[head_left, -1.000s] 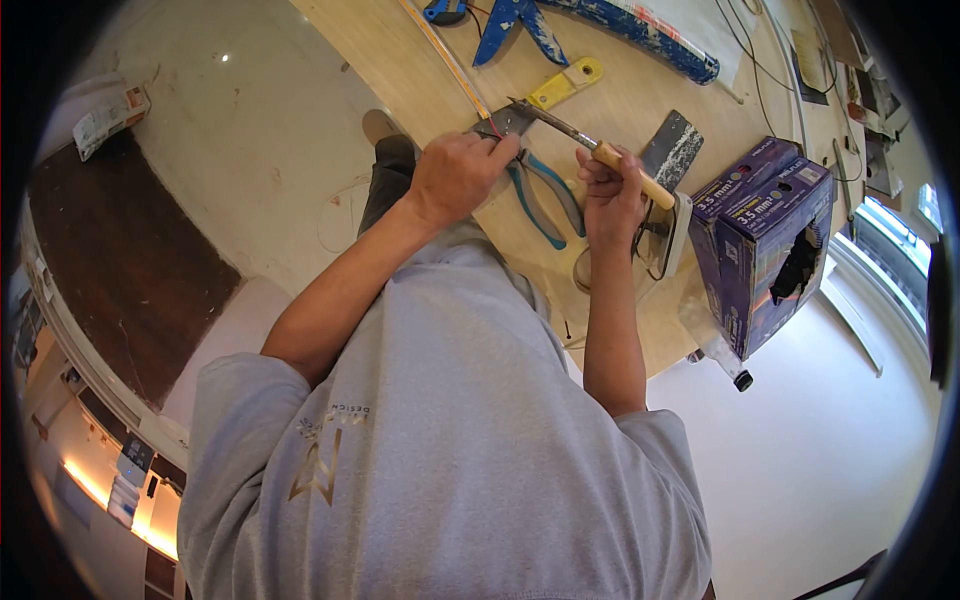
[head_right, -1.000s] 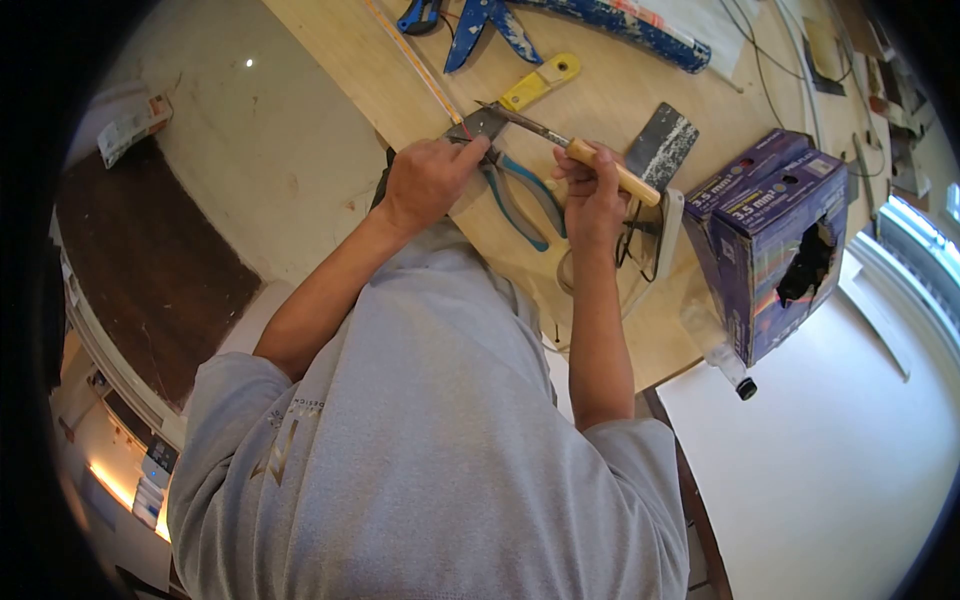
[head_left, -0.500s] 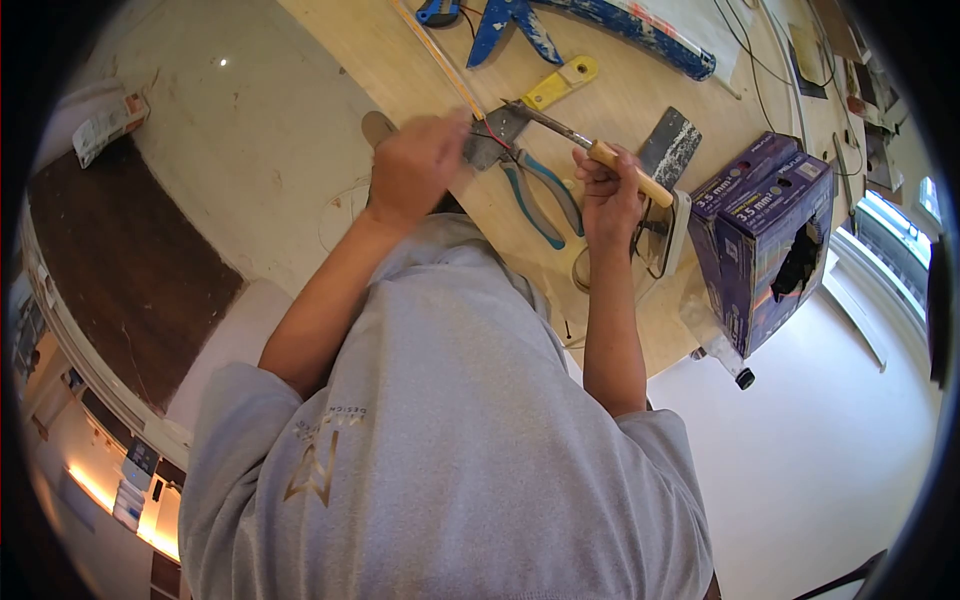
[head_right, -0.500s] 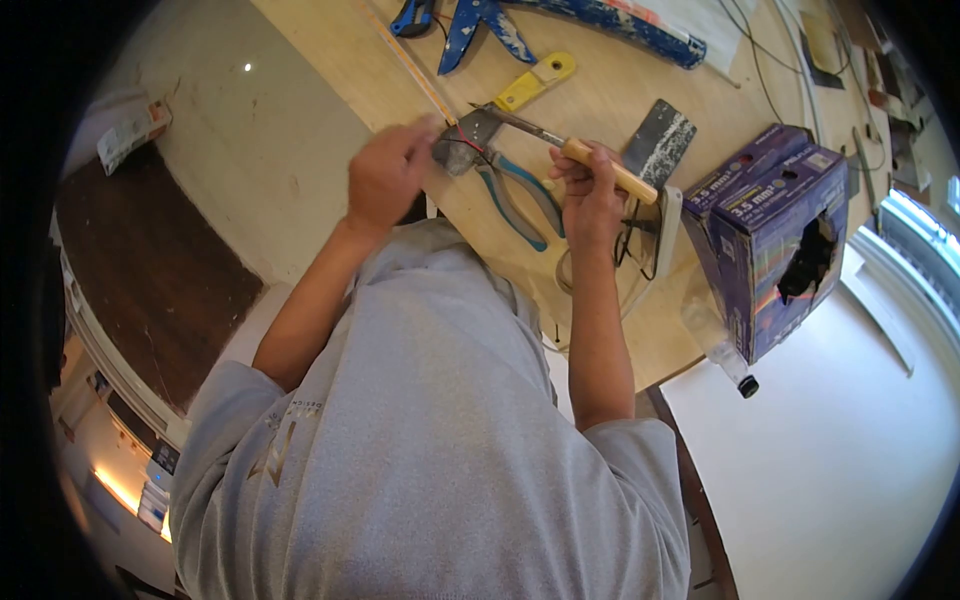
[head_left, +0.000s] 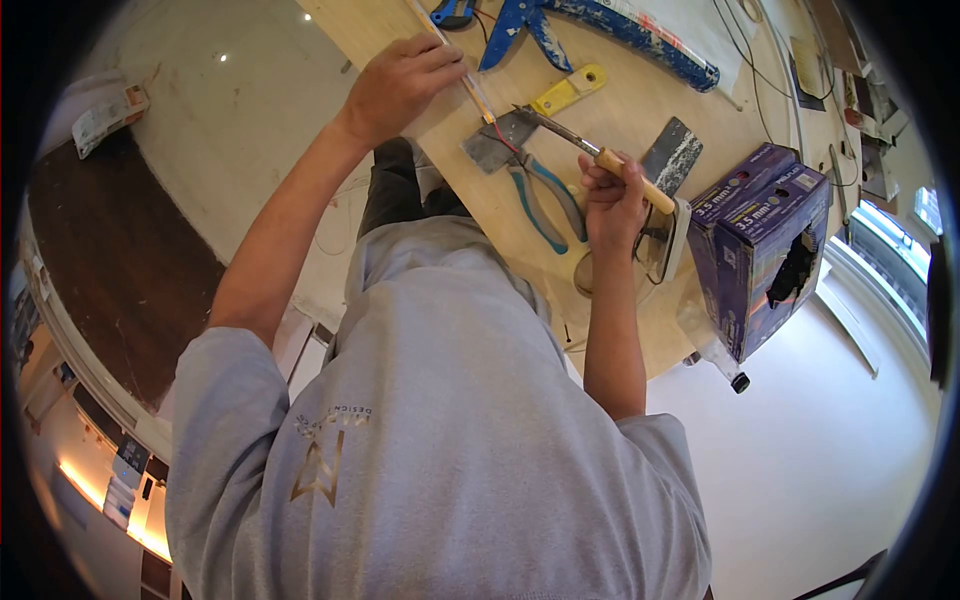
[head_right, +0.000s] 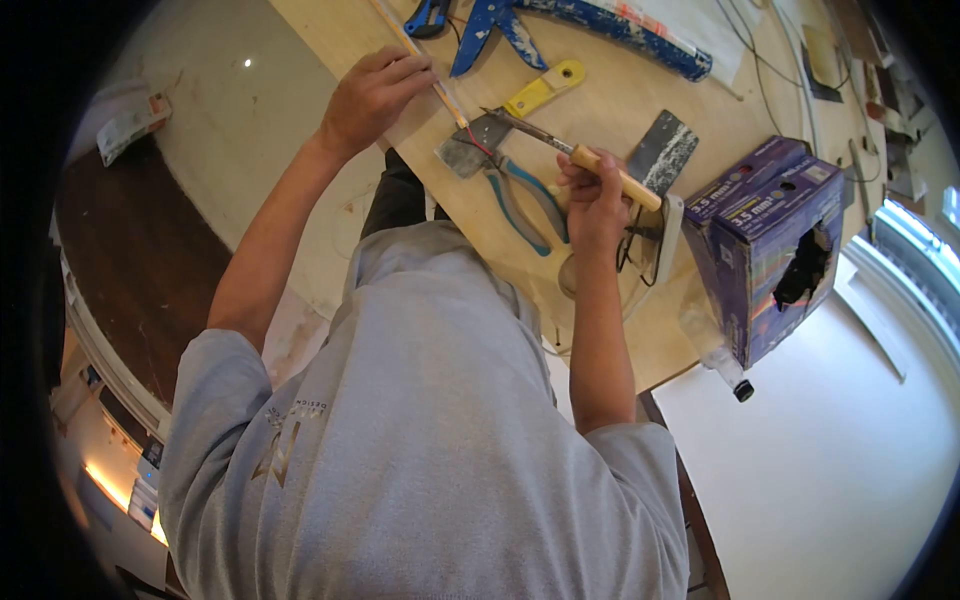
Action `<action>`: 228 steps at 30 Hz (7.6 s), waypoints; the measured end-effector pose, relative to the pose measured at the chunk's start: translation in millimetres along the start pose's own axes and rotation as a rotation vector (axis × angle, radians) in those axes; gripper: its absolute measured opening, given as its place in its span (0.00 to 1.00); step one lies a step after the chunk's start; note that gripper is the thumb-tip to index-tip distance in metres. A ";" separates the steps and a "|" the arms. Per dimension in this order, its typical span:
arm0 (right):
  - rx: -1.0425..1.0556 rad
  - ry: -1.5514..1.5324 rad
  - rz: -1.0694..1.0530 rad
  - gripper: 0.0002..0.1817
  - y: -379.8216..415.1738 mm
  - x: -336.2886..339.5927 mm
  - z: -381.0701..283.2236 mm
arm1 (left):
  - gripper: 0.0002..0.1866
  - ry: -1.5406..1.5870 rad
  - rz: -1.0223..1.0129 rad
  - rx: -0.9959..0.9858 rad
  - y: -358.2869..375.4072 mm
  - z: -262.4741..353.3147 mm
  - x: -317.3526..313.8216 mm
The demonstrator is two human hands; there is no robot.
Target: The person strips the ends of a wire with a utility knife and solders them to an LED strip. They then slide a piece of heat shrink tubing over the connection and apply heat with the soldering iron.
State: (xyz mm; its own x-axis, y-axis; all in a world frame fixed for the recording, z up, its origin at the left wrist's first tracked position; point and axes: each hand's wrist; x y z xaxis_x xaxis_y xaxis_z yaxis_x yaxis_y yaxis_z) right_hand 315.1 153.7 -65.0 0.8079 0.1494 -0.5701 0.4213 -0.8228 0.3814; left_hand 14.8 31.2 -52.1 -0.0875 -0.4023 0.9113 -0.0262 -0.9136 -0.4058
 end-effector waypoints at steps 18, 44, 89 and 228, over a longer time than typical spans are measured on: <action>-0.040 -0.064 0.012 0.15 -1.2 3.7 -1.6 | 0.10 0.137 -0.087 -0.087 -13.0 -11.3 -2.7; -0.045 -0.125 0.006 0.13 -3.8 3.3 0.5 | 0.11 0.077 -0.059 -0.064 -4.8 -6.1 2.3; 0.056 0.034 -0.093 0.12 38.9 -17.1 -16.8 | 0.11 0.077 0.163 0.022 -11.3 9.2 23.8; 0.105 -0.081 -0.079 0.15 -51.4 -109.9 11.5 | 0.12 0.450 -0.048 0.943 111.1 57.7 8.0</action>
State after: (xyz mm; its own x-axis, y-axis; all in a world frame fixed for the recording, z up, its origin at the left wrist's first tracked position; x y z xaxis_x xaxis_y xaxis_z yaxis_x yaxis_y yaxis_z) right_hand 199.9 173.3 -30.4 0.7366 0.1747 -0.6534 0.4335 -0.8635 0.2578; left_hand 68.6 -76.9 -85.9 -0.4748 -0.4823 0.7361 0.7312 -0.6817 0.0250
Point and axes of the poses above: each hand's wrist, its own y-axis away from the middle knuckle, its own x-axis out of the back of the hand, z = x × y, and after that the axes turned 7 degrees about -y, right-handed
